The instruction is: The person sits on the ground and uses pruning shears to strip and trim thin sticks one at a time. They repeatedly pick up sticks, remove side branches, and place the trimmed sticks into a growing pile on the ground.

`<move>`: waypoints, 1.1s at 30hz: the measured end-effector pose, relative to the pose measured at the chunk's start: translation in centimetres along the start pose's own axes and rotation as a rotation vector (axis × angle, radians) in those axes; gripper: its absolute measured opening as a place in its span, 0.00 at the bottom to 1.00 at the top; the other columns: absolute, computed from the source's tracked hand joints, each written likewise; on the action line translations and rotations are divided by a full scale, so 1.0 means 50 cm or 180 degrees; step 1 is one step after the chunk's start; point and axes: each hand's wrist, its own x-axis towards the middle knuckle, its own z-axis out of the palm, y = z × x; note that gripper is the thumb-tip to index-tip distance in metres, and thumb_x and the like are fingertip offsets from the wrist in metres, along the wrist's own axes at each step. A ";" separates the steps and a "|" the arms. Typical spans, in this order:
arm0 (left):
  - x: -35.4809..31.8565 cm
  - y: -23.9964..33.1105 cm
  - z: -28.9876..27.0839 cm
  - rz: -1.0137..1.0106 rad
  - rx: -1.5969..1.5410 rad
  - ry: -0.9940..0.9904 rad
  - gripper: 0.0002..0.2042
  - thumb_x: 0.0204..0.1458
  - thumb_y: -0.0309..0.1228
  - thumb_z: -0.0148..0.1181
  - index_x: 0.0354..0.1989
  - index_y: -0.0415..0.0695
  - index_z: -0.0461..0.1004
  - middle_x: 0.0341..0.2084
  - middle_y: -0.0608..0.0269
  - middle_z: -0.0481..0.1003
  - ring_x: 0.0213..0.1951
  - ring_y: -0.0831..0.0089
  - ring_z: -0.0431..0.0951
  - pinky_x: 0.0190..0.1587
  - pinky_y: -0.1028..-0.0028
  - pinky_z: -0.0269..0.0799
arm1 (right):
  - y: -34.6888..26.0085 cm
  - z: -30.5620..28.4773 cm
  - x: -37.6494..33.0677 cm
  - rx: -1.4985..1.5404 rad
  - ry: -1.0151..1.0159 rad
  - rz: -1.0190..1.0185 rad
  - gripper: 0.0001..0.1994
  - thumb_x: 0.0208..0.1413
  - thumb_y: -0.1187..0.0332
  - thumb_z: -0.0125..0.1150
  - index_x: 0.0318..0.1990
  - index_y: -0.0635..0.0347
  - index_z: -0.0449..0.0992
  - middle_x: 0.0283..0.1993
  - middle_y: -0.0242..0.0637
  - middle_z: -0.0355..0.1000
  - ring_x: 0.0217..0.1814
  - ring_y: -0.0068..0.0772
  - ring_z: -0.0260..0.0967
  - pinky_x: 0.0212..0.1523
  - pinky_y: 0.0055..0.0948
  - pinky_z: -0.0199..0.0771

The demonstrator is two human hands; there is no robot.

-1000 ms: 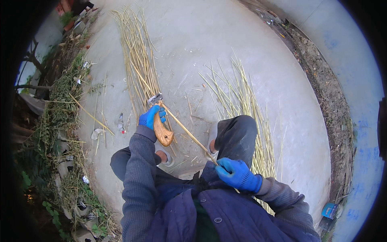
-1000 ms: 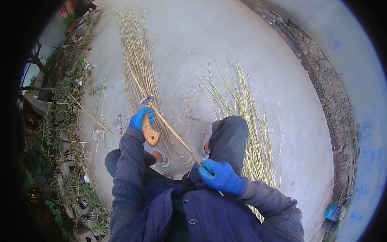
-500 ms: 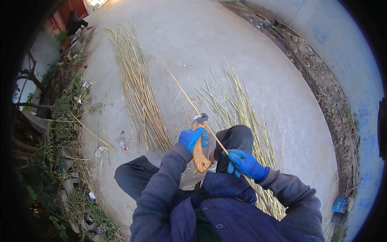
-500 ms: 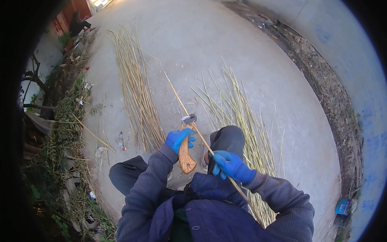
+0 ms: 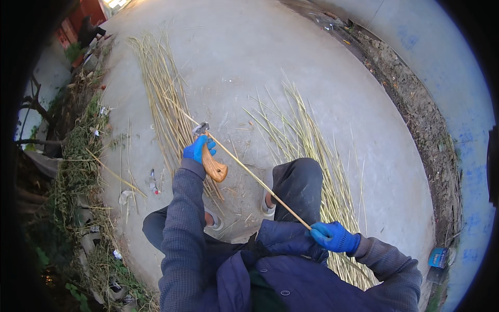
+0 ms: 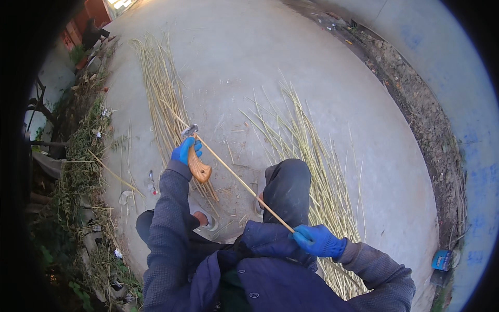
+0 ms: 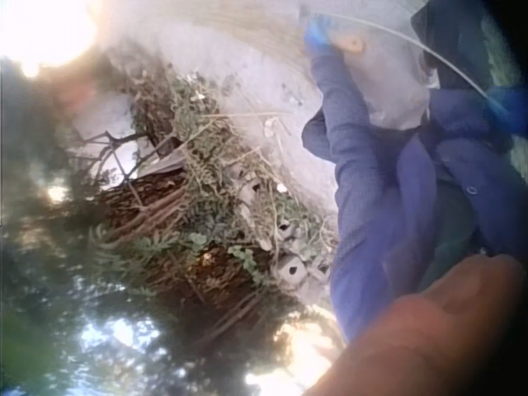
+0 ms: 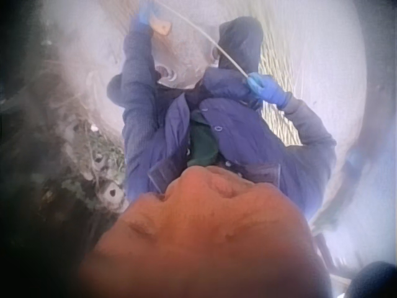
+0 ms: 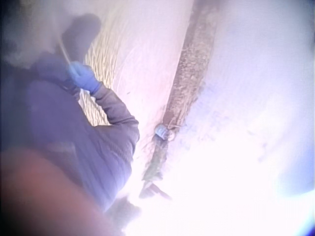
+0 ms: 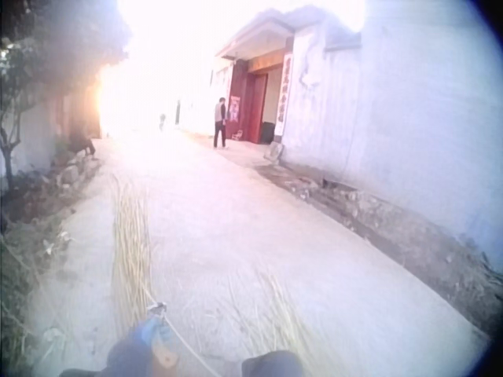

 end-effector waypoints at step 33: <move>-0.095 -0.068 0.147 -0.0670 0.0427 -0.0814 0.22 0.55 0.37 0.62 0.51 0.33 0.72 0.39 0.54 0.78 0.38 0.65 0.80 0.37 0.68 0.80 | 0.011 0.019 -0.041 0.2224 -0.0174 0.1090 0.20 0.68 0.59 0.48 0.60 0.63 0.68 0.34 0.35 0.76 0.28 0.23 0.73 0.34 0.24 0.77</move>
